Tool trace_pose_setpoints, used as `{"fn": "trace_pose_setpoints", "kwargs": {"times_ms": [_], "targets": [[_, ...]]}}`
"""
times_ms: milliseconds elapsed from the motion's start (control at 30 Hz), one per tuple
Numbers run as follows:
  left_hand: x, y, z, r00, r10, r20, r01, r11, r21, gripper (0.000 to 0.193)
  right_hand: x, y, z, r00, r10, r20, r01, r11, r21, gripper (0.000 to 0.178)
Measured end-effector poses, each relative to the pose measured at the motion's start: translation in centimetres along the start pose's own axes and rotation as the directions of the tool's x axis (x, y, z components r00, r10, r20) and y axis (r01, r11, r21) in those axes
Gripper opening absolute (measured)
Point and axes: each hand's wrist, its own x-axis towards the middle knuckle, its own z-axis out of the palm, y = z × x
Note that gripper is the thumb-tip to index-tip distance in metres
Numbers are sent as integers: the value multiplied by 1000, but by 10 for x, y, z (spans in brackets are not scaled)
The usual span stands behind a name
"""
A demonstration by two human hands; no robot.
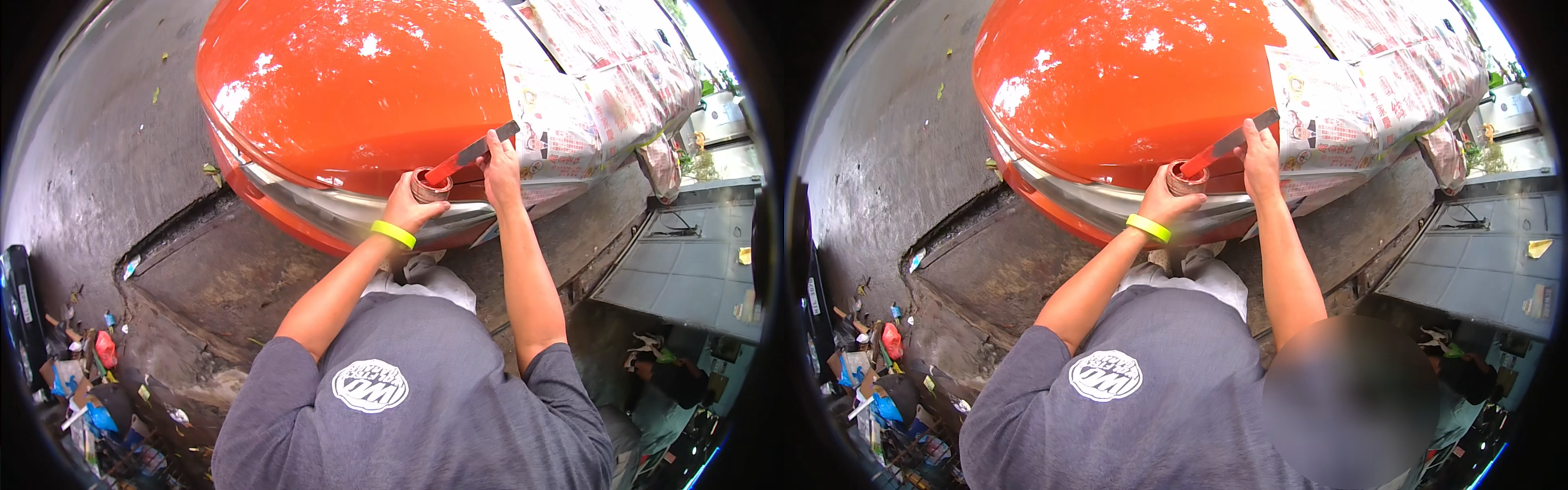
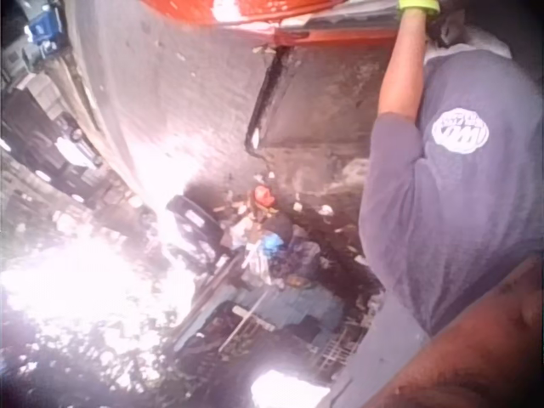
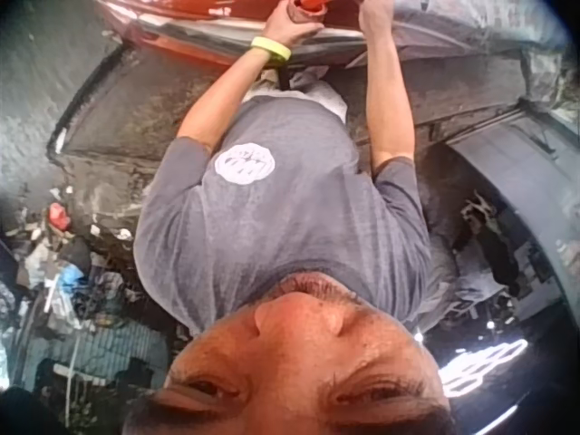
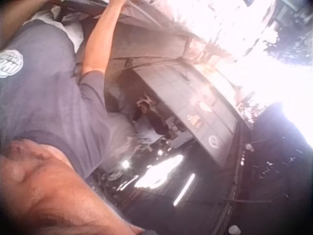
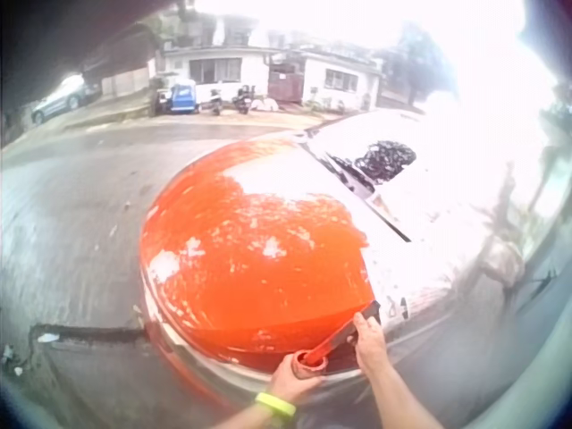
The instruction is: The person uses a small brush to apply red paint to the front bumper and side of a red car. The car is partially covered with newspaper and tape to protect other areas. The person repeatedly dips the brush into a small container of paint and applies it to specific spots on the vehicle's body.
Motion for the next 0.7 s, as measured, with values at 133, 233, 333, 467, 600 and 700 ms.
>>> {"fn": "trace_pose_setpoints", "kwargs": {"times_ms": [133, 233, 333, 467, 600, 700], "targets": [[1, -7, 3, 1000, 26, 5, -26, 999, 28, 81, 8, 12, -9, 999, -13, 51, 13, 1000, 3, 17], [-3, -13, 7, 1000, 25, -13, -25, 999, -23, 81, 10, 12, -9, 998, -14, 56, 13, 1000, 11, 16], [-8, -15, 14, 995, 77, -63, -77, 997, 8, 80, 14, 11, -15, 996, -35, 81, 33, 999, 18, 16], [-11, -24, 18, 989, 117, -87, -116, 993, 17, 80, 20, 18, -9, 989, -76, 129, 79, 997, -16, 18], [-14, -27, 20, 984, 141, -106, -146, 988, -43, 80, 23, 26, -5, 983, -131, 130, 134, 991, -11, 22], [-17, -27, 26, 985, 104, -138, -117, 989, -92, 75, 25, 36, -10, 972, -170, 163, 167, 985, 30, 22]]}}
